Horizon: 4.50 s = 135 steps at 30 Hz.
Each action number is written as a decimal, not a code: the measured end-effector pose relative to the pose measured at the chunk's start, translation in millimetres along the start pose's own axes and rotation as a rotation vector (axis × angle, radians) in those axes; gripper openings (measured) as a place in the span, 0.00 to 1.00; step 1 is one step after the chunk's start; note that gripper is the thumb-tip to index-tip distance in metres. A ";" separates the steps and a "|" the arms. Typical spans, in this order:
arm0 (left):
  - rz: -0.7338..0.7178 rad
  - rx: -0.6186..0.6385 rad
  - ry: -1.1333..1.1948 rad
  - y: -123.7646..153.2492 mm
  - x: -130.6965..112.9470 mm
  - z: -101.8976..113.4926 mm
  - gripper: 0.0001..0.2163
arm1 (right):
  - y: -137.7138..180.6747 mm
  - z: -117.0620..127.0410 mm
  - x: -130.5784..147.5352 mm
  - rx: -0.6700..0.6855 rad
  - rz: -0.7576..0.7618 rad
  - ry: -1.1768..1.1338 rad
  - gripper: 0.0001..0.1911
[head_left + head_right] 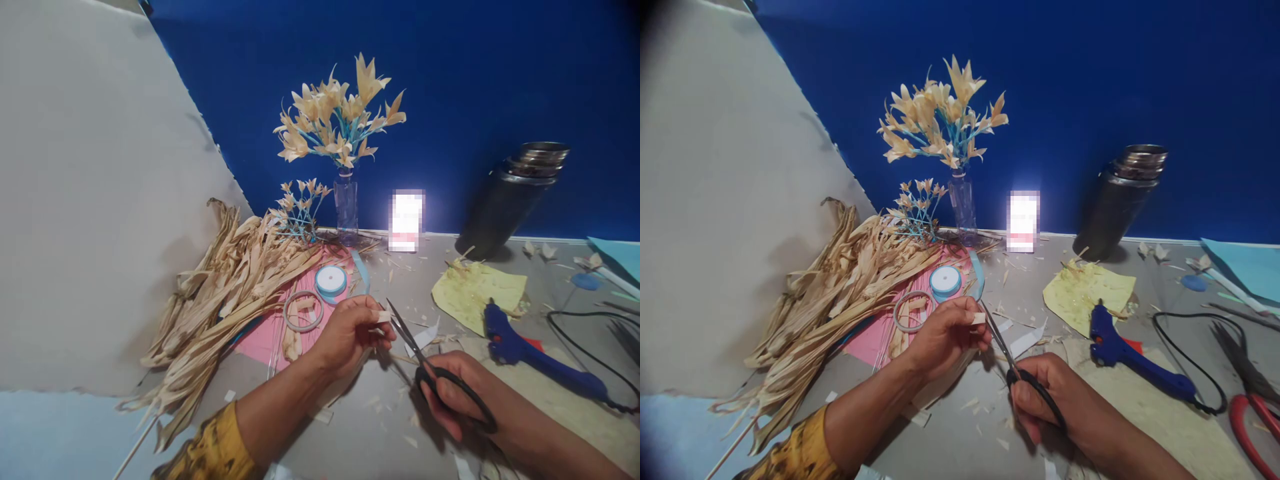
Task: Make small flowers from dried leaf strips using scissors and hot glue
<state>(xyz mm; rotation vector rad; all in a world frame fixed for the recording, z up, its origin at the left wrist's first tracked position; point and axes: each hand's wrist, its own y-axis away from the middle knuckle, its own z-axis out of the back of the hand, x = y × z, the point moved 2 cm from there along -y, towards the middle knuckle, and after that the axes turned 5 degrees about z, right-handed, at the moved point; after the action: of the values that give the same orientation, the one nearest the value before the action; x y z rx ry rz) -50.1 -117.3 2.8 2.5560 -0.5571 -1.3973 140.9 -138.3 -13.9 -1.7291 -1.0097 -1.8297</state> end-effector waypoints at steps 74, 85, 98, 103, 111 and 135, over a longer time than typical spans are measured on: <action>0.093 0.067 -0.116 0.8 28.8 -6.4 0.18 | -6.3 4.4 3.3 -0.646 0.115 -0.190 0.21; -0.016 -0.016 -0.042 0.7 7.9 -4.1 0.08 | -3.0 14.0 -7.4 -0.083 0.041 0.157 0.38; -0.026 -0.060 -0.121 0.8 3.0 -0.7 0.07 | -2.7 9.6 -11.7 -0.044 -0.044 0.163 0.35; -0.040 -0.065 -0.117 -0.1 3.3 -0.2 0.07 | -2.3 10.2 -15.6 -0.060 -0.072 0.158 0.32; -0.021 -0.051 -0.071 -1.4 4.3 1.9 0.09 | -6.2 8.3 -11.0 -0.176 -0.082 0.031 0.30; 0.153 0.091 -0.109 -3.1 41.9 -7.6 0.18 | -3.0 11.5 9.5 -0.597 0.076 -0.144 0.20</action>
<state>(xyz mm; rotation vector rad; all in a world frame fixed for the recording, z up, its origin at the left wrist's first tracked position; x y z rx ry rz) -22.5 -131.5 -26.5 2.4562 -0.8334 -1.4952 145.1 -126.2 -5.8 -2.2232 -0.4480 -2.1192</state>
